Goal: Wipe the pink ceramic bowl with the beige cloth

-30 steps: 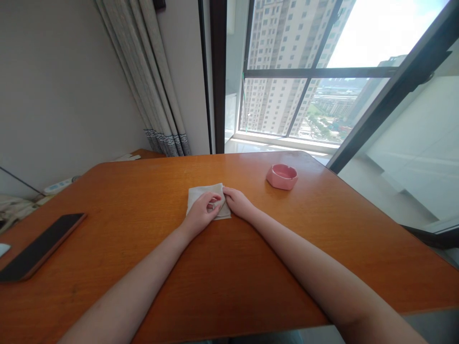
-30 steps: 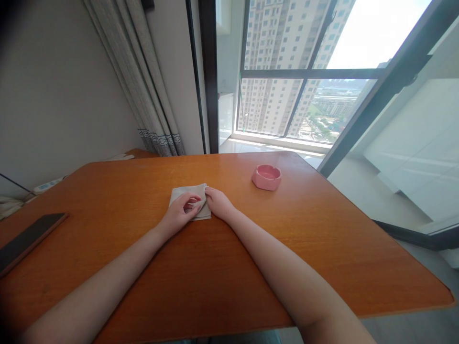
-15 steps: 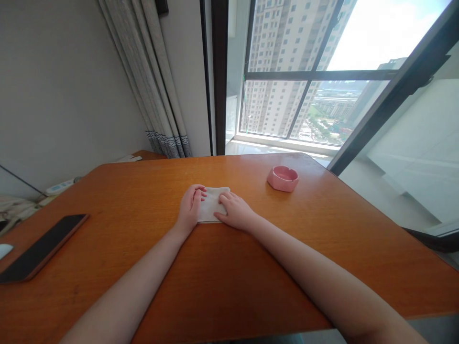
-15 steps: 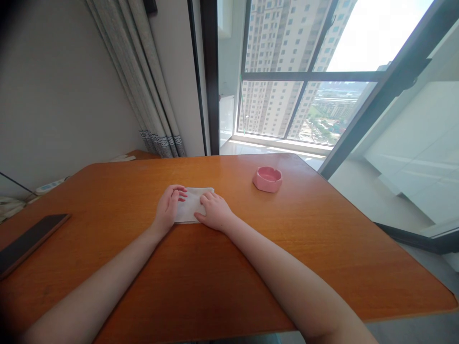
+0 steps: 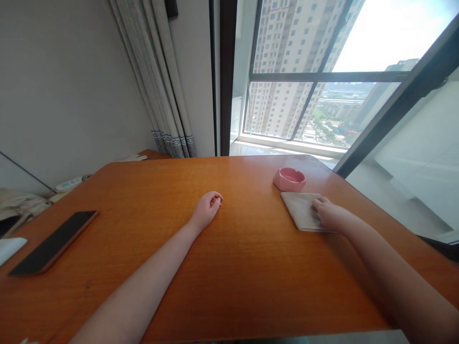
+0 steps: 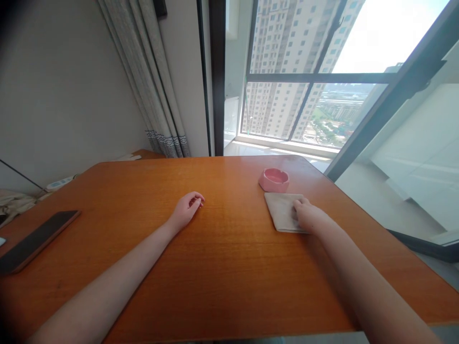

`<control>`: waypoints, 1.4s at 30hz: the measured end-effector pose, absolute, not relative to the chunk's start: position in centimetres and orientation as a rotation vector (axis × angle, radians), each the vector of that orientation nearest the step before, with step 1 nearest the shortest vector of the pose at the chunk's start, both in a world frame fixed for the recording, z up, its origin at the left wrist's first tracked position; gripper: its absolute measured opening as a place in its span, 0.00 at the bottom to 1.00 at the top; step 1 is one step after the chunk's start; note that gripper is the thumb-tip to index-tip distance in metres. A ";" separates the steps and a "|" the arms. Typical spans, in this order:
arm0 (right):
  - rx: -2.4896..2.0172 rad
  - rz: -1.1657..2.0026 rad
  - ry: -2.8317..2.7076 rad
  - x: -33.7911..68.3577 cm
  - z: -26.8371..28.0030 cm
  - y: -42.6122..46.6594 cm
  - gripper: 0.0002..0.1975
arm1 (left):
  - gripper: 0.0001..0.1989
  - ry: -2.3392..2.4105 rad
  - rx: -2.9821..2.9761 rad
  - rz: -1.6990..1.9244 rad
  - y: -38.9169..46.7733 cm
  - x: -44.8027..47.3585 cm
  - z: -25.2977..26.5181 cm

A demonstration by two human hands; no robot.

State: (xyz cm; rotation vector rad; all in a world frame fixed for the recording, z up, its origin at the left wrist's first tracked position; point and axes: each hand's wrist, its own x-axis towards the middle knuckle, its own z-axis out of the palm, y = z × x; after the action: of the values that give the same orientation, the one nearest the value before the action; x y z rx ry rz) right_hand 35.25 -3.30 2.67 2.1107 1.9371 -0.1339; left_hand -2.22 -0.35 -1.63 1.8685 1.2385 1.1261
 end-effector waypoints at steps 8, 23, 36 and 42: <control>2.168 0.157 2.193 27.1 5.8 -3.3 0.13 | 0.07 1.130 1.938 0.959 -0.6 -2.4 -1.2; 1.703 -0.316 2.895 14.1 0.2 -1.8 0.11 | 0.07 1.149 2.303 0.712 -1.3 -2.0 -1.3; 1.705 -0.281 2.931 14.4 -0.1 -1.6 0.10 | 0.07 1.183 2.279 0.719 -1.6 -1.7 -0.8; 1.707 -0.271 2.948 14.4 -0.3 -1.5 0.10 | 0.07 1.175 2.278 0.717 -1.6 -1.6 -0.8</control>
State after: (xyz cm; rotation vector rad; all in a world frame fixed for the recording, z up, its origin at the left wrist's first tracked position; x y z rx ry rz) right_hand 14.40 -1.51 -0.29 1.7069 2.9483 -0.2713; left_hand -1.65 -1.63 -0.77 2.2776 1.1752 0.7165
